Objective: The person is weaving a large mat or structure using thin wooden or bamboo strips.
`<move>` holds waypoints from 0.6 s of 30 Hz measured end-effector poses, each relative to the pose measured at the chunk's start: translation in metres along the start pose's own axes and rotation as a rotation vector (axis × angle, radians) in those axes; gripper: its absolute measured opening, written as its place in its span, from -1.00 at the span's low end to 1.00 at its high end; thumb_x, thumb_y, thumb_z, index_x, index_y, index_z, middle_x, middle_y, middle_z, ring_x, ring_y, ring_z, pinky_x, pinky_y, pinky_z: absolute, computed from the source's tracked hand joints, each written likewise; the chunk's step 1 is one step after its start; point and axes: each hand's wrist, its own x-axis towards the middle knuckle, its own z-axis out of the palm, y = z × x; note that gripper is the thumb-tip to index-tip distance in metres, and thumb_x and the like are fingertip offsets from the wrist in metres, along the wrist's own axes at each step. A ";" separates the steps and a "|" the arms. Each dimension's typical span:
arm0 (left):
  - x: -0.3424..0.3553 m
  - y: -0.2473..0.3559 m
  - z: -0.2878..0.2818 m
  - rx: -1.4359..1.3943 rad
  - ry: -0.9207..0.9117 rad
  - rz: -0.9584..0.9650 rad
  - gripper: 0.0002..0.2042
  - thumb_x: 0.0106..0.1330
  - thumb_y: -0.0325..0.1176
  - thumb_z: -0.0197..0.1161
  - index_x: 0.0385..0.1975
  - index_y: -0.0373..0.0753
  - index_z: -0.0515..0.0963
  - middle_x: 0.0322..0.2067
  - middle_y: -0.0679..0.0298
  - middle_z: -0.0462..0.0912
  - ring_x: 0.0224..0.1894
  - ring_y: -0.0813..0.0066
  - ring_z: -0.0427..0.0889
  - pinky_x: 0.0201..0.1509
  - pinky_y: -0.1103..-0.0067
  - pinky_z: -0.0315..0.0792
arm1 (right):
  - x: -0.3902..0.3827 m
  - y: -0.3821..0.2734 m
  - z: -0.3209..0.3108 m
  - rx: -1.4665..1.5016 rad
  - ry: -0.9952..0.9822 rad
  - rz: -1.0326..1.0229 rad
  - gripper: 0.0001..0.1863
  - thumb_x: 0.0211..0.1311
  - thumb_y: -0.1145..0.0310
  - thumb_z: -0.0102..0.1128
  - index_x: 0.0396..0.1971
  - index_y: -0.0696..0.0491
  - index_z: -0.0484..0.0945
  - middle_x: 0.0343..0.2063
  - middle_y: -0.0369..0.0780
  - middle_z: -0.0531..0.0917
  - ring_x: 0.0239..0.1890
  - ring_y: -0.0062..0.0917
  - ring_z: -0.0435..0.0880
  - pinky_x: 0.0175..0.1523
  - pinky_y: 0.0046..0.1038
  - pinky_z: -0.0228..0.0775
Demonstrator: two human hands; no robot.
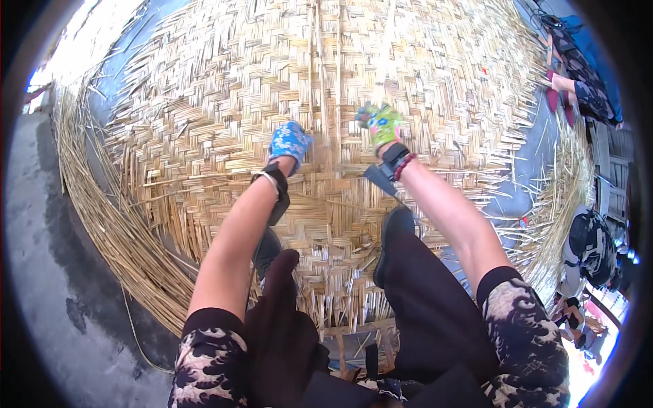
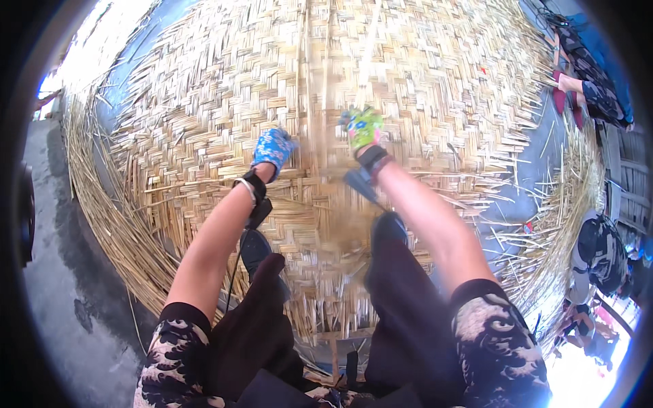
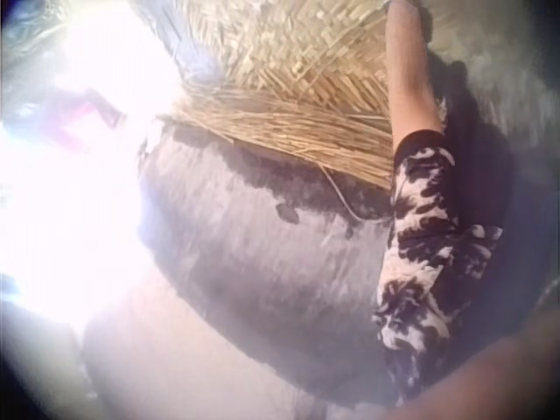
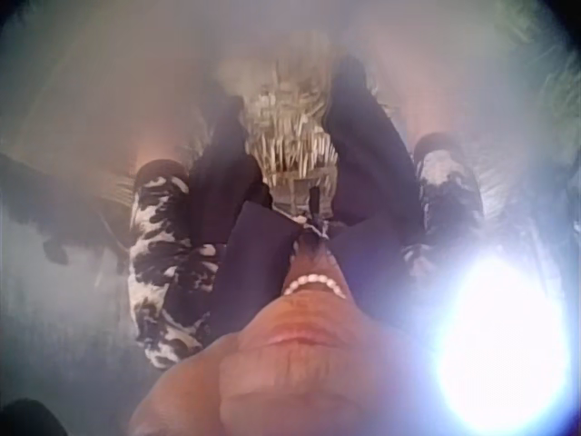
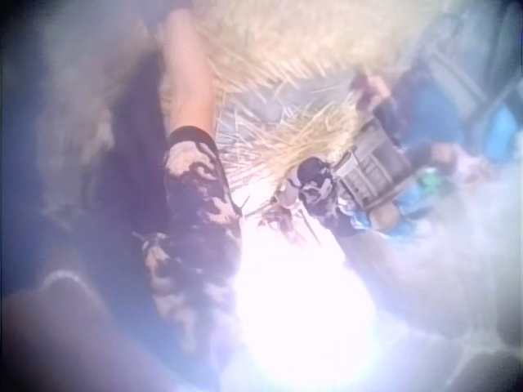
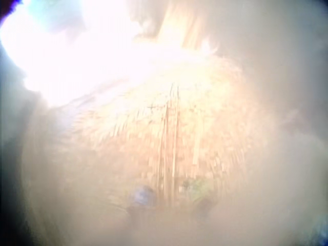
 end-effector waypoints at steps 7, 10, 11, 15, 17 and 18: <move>0.019 -0.003 0.030 0.137 0.126 0.153 -0.74 -0.10 -0.30 0.22 -0.41 -0.30 0.49 -0.47 0.17 0.58 -0.40 0.26 0.54 -0.29 0.45 0.41 | 0.060 0.116 -0.054 -0.778 -0.299 -0.555 -0.50 0.20 0.12 -0.44 -0.11 0.25 0.24 -0.21 0.01 0.44 -0.20 -0.31 0.47 -0.21 -0.32 0.34; 0.026 0.000 0.020 -0.492 -0.123 -0.141 -0.76 -0.04 -0.27 0.22 -0.41 -0.27 0.48 -0.43 0.25 0.56 -0.39 0.46 0.53 -0.31 0.55 0.40 | 0.065 0.099 -0.057 -0.971 -0.378 -0.386 -0.54 0.20 0.16 -0.43 -0.07 0.20 0.23 -0.18 -0.04 0.43 -0.20 -0.36 0.45 -0.20 -0.32 0.33; 0.026 0.004 0.016 -0.730 -0.130 -0.088 -0.75 0.05 -0.19 0.18 -0.41 -0.24 0.47 -0.41 0.27 0.53 -0.39 0.56 0.50 -0.33 0.64 0.39 | 0.065 0.088 -0.056 -1.046 -0.408 -0.286 -0.55 0.20 0.17 -0.43 -0.06 0.19 0.23 -0.19 -0.06 0.44 -0.21 -0.38 0.46 -0.21 -0.33 0.34; 0.032 0.023 -0.011 -1.494 -0.458 -0.042 -0.66 0.22 -0.10 -0.05 -0.33 -0.27 0.46 -0.38 0.23 0.54 -0.41 0.42 0.55 -0.38 0.56 0.42 | 0.053 0.059 -0.038 -1.257 -0.504 0.024 -0.58 0.21 0.21 -0.41 -0.03 0.14 0.22 -0.20 -0.11 0.45 -0.25 -0.43 0.46 -0.23 -0.36 0.34; 0.029 0.028 -0.018 -1.405 -0.482 -0.152 -0.67 0.24 -0.12 -0.09 -0.30 -0.28 0.45 -0.37 0.22 0.54 -0.39 0.42 0.55 -0.36 0.56 0.44 | 0.049 0.049 -0.026 -1.396 -0.564 0.002 -0.63 0.17 0.23 -0.33 -0.11 0.13 0.26 -0.26 -0.13 0.46 -0.28 -0.44 0.47 -0.26 -0.38 0.35; 0.028 0.030 -0.019 -1.349 -0.560 -0.214 -0.67 0.26 -0.14 -0.13 -0.27 -0.29 0.43 -0.35 0.20 0.54 -0.38 0.42 0.55 -0.33 0.55 0.46 | 0.046 0.045 -0.020 -1.371 -0.545 0.035 -0.65 0.15 0.24 -0.29 -0.15 0.13 0.28 -0.28 -0.14 0.47 -0.29 -0.45 0.48 -0.28 -0.40 0.35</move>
